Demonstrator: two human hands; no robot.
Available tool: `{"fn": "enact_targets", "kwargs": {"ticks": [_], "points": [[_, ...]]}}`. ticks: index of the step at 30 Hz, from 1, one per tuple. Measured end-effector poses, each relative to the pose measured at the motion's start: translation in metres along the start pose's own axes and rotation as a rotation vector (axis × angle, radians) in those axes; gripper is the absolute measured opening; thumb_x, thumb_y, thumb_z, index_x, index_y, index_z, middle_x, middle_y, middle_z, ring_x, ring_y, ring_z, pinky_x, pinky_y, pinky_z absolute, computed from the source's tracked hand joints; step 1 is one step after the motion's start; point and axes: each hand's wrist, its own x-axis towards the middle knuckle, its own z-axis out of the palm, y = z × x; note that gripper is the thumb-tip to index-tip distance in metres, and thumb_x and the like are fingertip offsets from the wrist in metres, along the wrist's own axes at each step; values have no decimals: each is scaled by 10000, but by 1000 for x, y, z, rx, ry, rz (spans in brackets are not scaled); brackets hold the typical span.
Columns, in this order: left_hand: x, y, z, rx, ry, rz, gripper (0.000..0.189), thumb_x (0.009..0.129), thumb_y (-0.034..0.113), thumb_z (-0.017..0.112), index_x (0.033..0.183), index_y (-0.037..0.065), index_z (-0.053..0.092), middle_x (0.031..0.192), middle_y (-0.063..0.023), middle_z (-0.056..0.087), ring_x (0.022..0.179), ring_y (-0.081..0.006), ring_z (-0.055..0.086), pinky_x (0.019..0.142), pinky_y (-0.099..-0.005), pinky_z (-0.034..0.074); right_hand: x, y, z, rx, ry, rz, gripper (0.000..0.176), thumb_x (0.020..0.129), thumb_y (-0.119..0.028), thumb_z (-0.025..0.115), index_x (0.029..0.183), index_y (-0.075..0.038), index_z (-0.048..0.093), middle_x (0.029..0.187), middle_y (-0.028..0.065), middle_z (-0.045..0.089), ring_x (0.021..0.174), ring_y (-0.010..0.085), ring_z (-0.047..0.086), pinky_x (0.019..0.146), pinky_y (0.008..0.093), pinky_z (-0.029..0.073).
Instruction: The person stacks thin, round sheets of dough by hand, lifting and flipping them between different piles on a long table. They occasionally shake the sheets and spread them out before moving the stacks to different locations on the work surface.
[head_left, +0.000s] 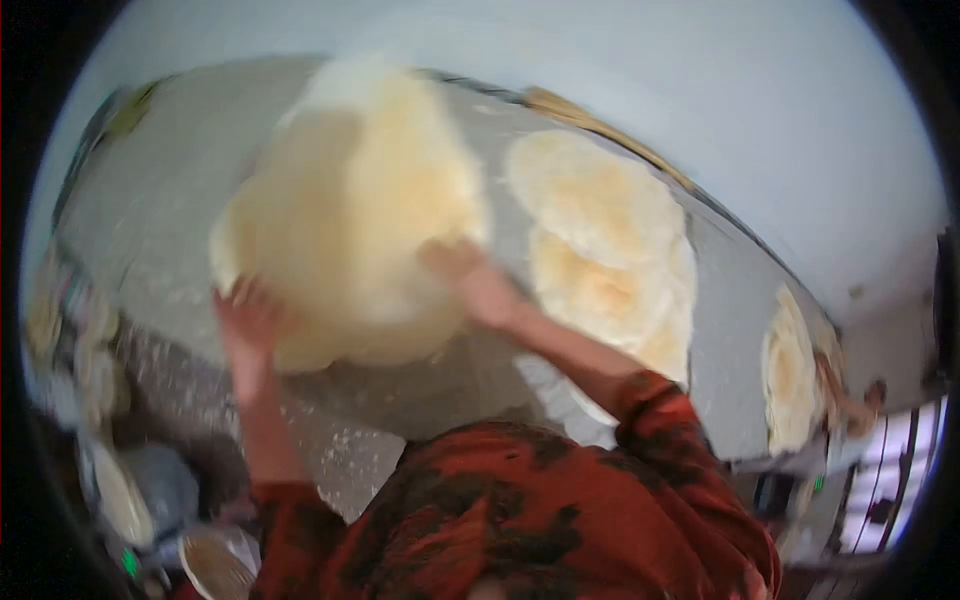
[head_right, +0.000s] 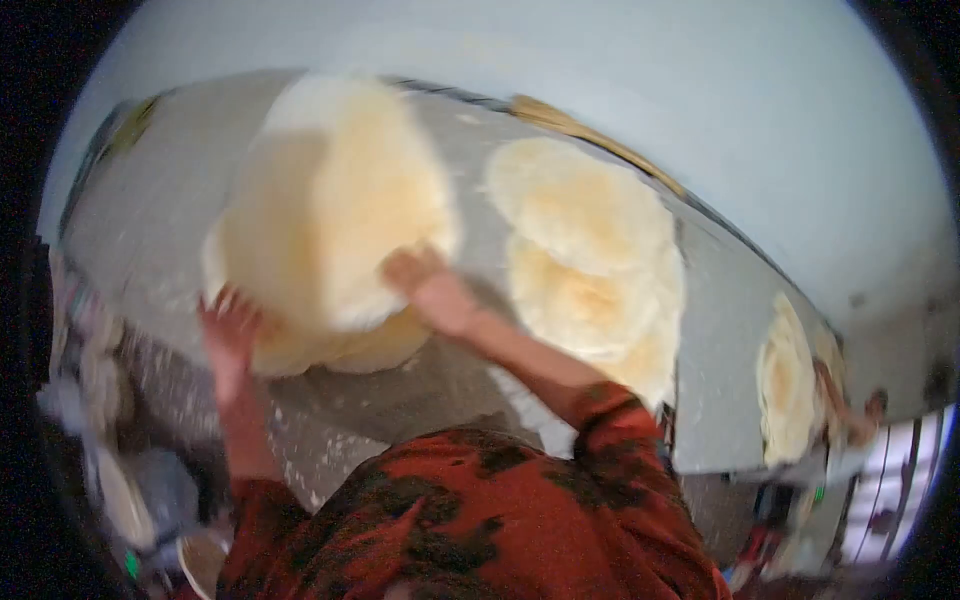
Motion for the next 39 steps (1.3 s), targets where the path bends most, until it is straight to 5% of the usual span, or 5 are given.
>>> {"fn": "enact_targets", "kwargs": {"ticks": [4, 8, 14, 35, 39], "points": [[-11, -30, 0, 403, 132, 485, 497, 919, 326, 468, 1320, 51, 359, 1309, -122, 416, 1218, -283, 385, 1042, -443, 280, -89, -16, 118, 77, 67, 241, 545, 761, -140, 576, 1280, -86, 419, 1427, 149, 269, 1327, 308, 251, 994, 597, 248], [-2, -133, -12, 1867, -355, 1279, 485, 856, 238, 535, 1274, 27, 411, 1253, -183, 457, 1175, -349, 428, 1047, -436, 273, -136, 10, 76, 183, -94, 427, 448, 736, -130, 597, 1169, -73, 497, 1308, 174, 421, 1198, 337, 419, 953, 479, 367], [-73, -273, 99, 1414, -1085, 949, 405, 779, 215, 599, 1135, 35, 531, 1240, -194, 468, 1164, -382, 427, 996, -458, 324, -179, 136, 25, 212, 213, 822, 326, 738, -105, 592, 1059, -64, 556, 1090, 166, 581, 1007, 344, 547, 846, 395, 462], [-39, -345, 124, 1929, -888, 872, 457, 713, 301, 643, 1092, 66, 542, 1310, -141, 406, 1248, -332, 326, 1012, -499, 228, -183, 265, 49, -249, 25, 612, 548, 739, -158, 562, 1212, 79, 424, 1273, 241, 427, 1189, 392, 405, 948, 513, 337], [-42, -338, 131, 1942, -895, 864, 466, 738, 324, 613, 1109, 54, 530, 1297, -163, 411, 1248, -333, 324, 1009, -497, 237, -179, 279, 31, -80, 125, 724, 402, 761, -114, 526, 1135, 29, 491, 990, 242, 585, 950, 361, 568, 790, 469, 454]]}}
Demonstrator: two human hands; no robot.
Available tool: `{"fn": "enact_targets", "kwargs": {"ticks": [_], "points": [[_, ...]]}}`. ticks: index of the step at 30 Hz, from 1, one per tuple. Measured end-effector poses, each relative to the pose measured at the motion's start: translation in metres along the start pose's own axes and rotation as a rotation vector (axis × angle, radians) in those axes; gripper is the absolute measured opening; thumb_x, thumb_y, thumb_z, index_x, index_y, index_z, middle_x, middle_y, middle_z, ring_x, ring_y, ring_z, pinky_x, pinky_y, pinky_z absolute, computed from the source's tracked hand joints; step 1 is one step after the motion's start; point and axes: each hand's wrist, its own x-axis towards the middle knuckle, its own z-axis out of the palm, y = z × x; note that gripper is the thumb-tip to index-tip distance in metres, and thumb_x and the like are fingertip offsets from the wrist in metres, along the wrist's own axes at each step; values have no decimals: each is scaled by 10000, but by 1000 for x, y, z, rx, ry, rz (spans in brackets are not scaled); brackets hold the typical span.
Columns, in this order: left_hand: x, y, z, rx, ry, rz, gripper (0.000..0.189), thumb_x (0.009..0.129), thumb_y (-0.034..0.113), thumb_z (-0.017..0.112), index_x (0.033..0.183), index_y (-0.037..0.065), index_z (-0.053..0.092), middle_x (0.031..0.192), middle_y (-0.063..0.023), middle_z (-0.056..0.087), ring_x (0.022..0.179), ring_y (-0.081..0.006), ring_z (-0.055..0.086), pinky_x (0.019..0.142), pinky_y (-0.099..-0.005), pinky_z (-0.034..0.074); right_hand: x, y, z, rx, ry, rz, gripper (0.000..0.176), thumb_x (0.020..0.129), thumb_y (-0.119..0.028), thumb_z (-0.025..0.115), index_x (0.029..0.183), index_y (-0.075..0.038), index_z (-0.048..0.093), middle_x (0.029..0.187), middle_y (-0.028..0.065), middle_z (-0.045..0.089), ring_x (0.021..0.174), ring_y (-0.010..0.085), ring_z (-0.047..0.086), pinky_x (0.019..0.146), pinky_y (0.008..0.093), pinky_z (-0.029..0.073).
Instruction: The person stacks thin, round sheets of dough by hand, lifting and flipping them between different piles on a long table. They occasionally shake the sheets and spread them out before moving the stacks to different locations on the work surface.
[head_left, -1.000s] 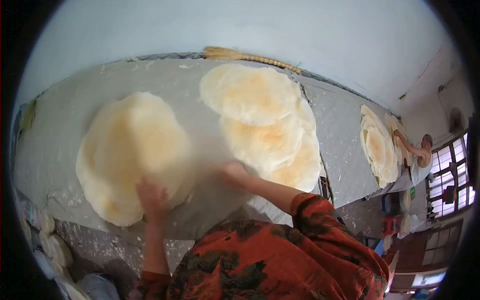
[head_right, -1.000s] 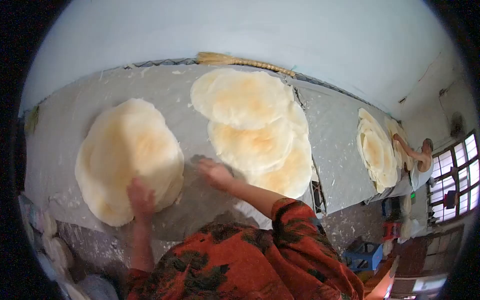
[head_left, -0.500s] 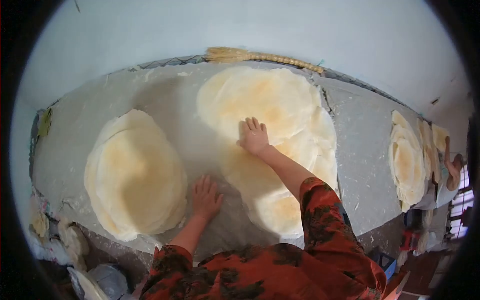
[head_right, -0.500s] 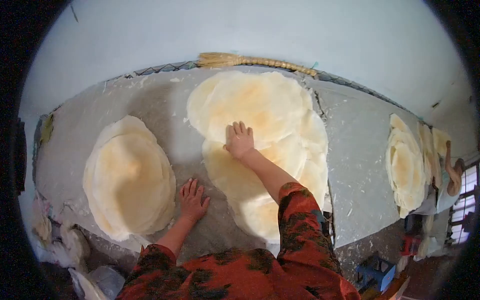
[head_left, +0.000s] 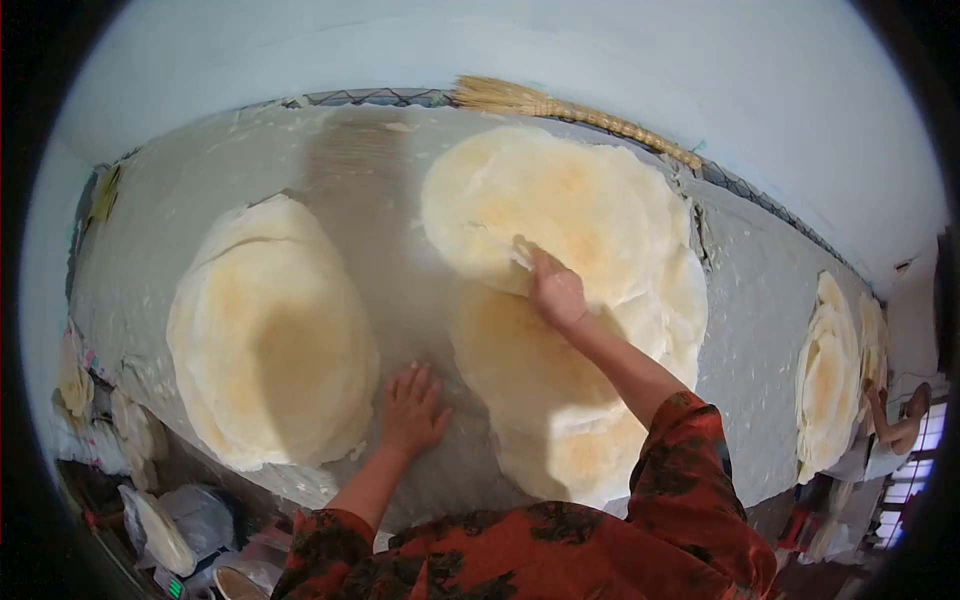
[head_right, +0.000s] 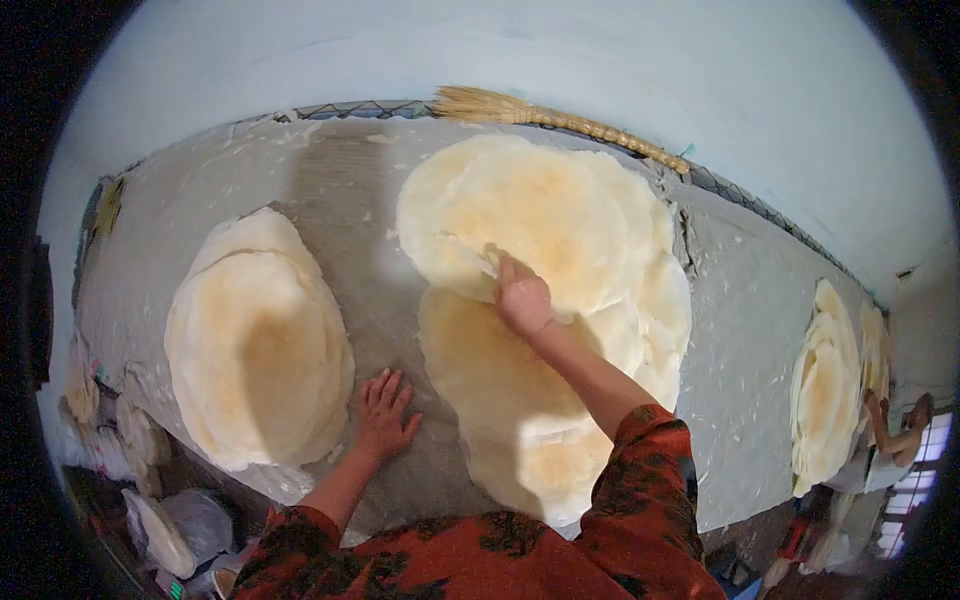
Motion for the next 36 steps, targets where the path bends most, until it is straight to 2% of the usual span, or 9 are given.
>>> {"fn": "enact_targets", "kwargs": {"ticks": [6, 13, 18, 20, 23, 27, 31, 35, 36], "points": [[-2, 4, -6, -77, 23, -4, 443, 721, 277, 652, 1085, 50, 544, 1297, -155, 414, 1244, -331, 333, 1013, -490, 241, 67, 50, -26, 137, -95, 138, 128, 747, -87, 533, 792, -62, 650, 791, 222, 612, 748, 376, 600, 686, 445, 480], [-3, -1, -6, -130, 43, -4, 446, 723, 279, 652, 1089, 49, 542, 1294, -155, 410, 1243, -334, 329, 1019, -497, 238, 117, -21, -167, -153, 301, 76, 231, 735, -39, 513, 884, -114, 673, 764, 168, 634, 707, 331, 616, 636, 425, 487], [-3, -3, 0, -90, 40, -5, 466, 718, 304, 654, 1095, 56, 535, 1291, -148, 406, 1241, -327, 327, 1017, -498, 241, 63, -13, -36, -115, 186, -43, 255, 742, -60, 513, 963, -87, 639, 791, 150, 641, 678, 315, 623, 586, 404, 499], [-4, -7, 1, -82, 8, 4, 452, 752, 312, 611, 1102, 39, 531, 1316, -160, 390, 1257, -311, 314, 1015, -480, 237, 36, -17, 6, -167, -260, 143, 265, 741, -100, 545, 993, -60, 616, 917, 132, 637, 831, 302, 616, 681, 411, 487], [-4, -5, -3, -91, 0, -9, 451, 749, 310, 611, 1099, 36, 530, 1304, -163, 397, 1253, -315, 317, 1020, -479, 234, 17, -13, 36, -193, 163, -66, 348, 748, -114, 541, 1088, -44, 561, 1076, 139, 572, 1049, 303, 518, 807, 448, 419], [-2, 0, -10, -140, 24, -12, 435, 747, 300, 613, 1085, 36, 536, 1273, -168, 422, 1244, -319, 328, 1020, -481, 237, 23, -33, 23, -257, 67, 97, 472, 782, -193, 551, 1216, -21, 477, 1218, 150, 481, 1179, 379, 374, 892, 525, 328], [1, -3, -4, -116, 62, 10, 432, 724, 292, 632, 1064, 40, 543, 1268, -163, 427, 1236, -328, 338, 1012, -486, 246, 40, -9, 40, -393, 98, 87, 404, 787, -205, 545, 1142, -12, 524, 1213, 148, 490, 1139, 395, 419, 807, 524, 412], [-4, -3, -8, -131, 53, -11, 412, 748, 289, 617, 1065, 38, 541, 1266, -170, 425, 1240, -324, 334, 1015, -482, 247, 84, -7, -1, -341, -207, 75, 120, 749, -114, 520, 753, -42, 617, 760, 138, 633, 700, 293, 632, 527, 398, 500], [-5, -2, -9, -130, 47, -20, 412, 748, 289, 617, 1065, 38, 541, 1266, -170, 425, 1240, -324, 334, 1015, -482, 247, 100, 2, -8, -330, -48, 8, 100, 733, -99, 523, 717, -57, 612, 691, 130, 618, 651, 290, 628, 539, 398, 500]]}}
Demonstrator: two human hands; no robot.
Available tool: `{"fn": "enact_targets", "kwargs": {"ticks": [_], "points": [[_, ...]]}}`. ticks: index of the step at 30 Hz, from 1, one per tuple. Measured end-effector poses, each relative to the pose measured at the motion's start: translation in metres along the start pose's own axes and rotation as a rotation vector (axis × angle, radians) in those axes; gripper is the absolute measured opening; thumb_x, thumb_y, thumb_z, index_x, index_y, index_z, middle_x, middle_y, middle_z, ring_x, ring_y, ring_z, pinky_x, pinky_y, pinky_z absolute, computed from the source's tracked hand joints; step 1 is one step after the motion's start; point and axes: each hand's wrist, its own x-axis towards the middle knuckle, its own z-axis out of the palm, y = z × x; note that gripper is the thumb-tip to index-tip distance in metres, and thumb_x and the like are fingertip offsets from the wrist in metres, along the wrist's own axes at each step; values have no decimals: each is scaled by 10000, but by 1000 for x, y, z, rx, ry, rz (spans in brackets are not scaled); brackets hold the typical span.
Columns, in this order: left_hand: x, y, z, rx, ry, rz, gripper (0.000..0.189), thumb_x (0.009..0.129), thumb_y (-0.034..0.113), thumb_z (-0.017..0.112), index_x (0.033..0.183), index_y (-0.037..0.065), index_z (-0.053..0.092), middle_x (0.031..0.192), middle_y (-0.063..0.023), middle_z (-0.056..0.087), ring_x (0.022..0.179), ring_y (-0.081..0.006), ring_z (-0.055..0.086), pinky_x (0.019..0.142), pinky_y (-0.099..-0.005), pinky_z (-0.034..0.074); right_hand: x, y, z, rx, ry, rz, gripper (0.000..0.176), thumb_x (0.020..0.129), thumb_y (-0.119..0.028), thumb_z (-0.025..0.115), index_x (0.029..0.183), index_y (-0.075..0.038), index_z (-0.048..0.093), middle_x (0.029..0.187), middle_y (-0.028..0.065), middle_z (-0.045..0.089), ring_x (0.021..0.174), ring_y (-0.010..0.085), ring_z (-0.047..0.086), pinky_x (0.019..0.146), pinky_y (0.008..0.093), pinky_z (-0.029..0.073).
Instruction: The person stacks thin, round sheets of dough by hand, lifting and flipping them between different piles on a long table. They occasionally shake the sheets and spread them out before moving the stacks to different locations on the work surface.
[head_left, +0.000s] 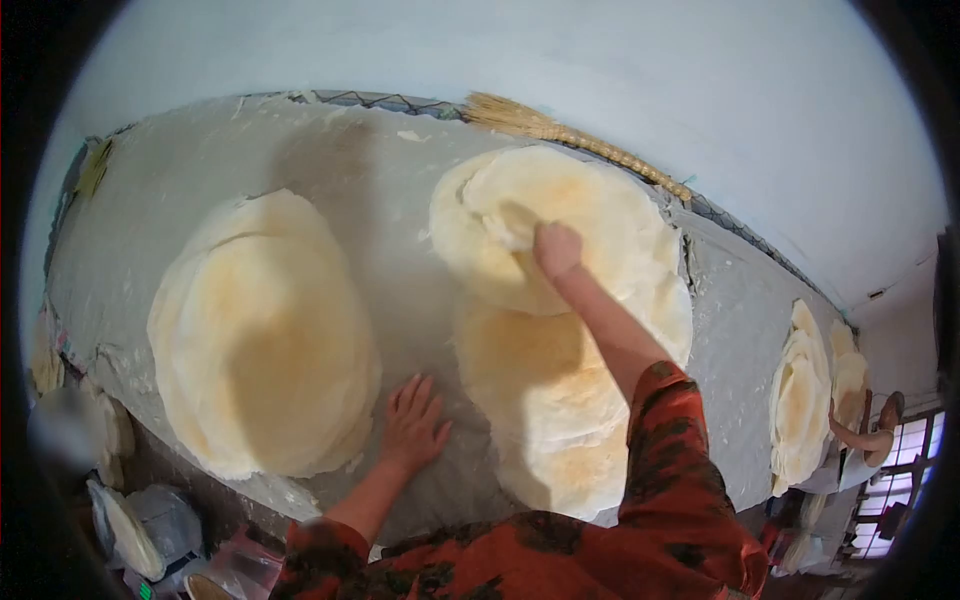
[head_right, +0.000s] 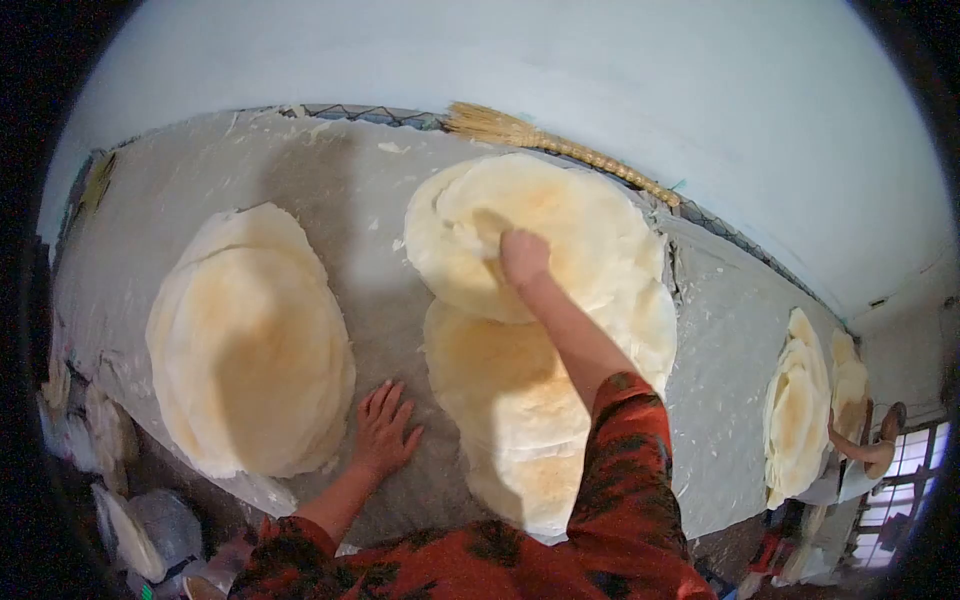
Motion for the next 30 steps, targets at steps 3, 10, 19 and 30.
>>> {"fn": "enact_targets", "kwargs": {"ticks": [3, 10, 19, 30], "points": [[3, 0, -1, 1, -4, 9, 419, 751, 295, 618, 1071, 37, 538, 1272, -167, 420, 1239, -322, 335, 1013, -479, 250, 9, -12, -39, 36, 173, -58, 90, 717, -85, 527, 662, -75, 598, 621, 125, 599, 597, 289, 622, 532, 400, 493], [4, -3, 2, 30, -11, 29, 421, 740, 291, 619, 1067, 39, 536, 1278, -161, 417, 1230, -325, 343, 995, -477, 263, -65, -79, 10, 43, 76, -74, 490, 725, -207, 607, 1160, -23, 475, 1130, 173, 536, 1087, 332, 488, 819, 496, 416], [3, 6, 2, 20, -12, 8, 424, 731, 294, 625, 1068, 50, 546, 1286, -160, 415, 1236, -326, 339, 1004, -486, 255, -81, -58, 44, 47, 32, -113, 594, 750, -245, 611, 1256, -7, 412, 1268, 194, 447, 1164, 393, 416, 863, 538, 382], [-7, -3, 16, 27, 71, 45, 414, 771, 331, 600, 1086, 66, 552, 1312, -161, 411, 1245, -329, 338, 1013, -495, 252, 15, 1, -134, 132, 111, -293, 109, 693, -54, 549, 766, -57, 630, 789, 186, 621, 778, 358, 598, 695, 448, 477]]}}
